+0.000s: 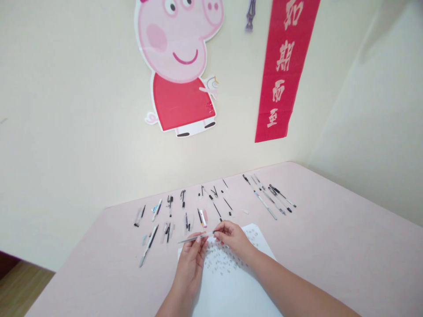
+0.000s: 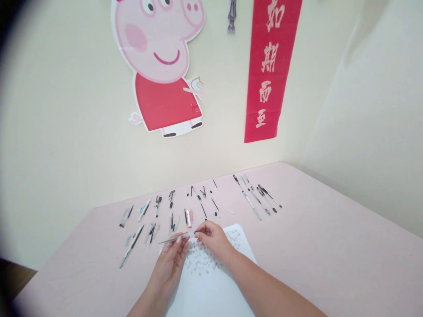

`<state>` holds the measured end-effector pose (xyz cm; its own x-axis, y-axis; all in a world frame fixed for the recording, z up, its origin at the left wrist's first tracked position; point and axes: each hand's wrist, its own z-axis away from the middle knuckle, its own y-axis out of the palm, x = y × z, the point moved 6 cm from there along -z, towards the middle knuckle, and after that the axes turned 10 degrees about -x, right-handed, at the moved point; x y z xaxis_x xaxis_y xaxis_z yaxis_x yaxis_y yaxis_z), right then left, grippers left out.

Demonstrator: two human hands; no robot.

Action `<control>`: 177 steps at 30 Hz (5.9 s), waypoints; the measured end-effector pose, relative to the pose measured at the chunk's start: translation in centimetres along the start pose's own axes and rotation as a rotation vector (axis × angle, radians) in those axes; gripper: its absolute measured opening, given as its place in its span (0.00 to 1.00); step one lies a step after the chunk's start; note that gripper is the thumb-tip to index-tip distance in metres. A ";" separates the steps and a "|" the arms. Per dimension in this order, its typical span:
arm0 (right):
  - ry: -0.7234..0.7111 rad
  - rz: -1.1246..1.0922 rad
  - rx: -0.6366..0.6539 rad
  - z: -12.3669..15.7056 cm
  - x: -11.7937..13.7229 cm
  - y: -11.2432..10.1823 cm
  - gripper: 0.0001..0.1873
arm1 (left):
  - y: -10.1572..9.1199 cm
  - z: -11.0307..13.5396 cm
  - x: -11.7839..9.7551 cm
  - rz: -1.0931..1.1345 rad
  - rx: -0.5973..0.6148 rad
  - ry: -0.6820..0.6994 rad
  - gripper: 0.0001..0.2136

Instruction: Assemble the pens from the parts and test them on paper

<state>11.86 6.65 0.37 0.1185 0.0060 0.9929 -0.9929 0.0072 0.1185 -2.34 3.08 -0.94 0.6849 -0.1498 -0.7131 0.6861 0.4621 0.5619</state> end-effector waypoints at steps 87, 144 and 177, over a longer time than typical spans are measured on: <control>-0.033 0.183 0.116 0.4 -0.6 0.5 0.27 | 0.0 0.1 0.2 -0.074 0.054 0.043 0.06; -0.052 0.146 0.143 0.8 0.0 0.6 0.24 | -0.4 -0.1 0.3 -0.066 0.045 0.024 0.05; -0.090 0.181 0.165 0.6 -0.6 0.6 0.23 | -0.2 0.1 0.2 -0.047 0.032 0.014 0.04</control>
<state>11.23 6.05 -0.12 -0.0545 -0.0968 0.9938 -0.9865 -0.1490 -0.0686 -2.25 2.88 -1.16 0.6486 -0.1584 -0.7444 0.7250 0.4262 0.5410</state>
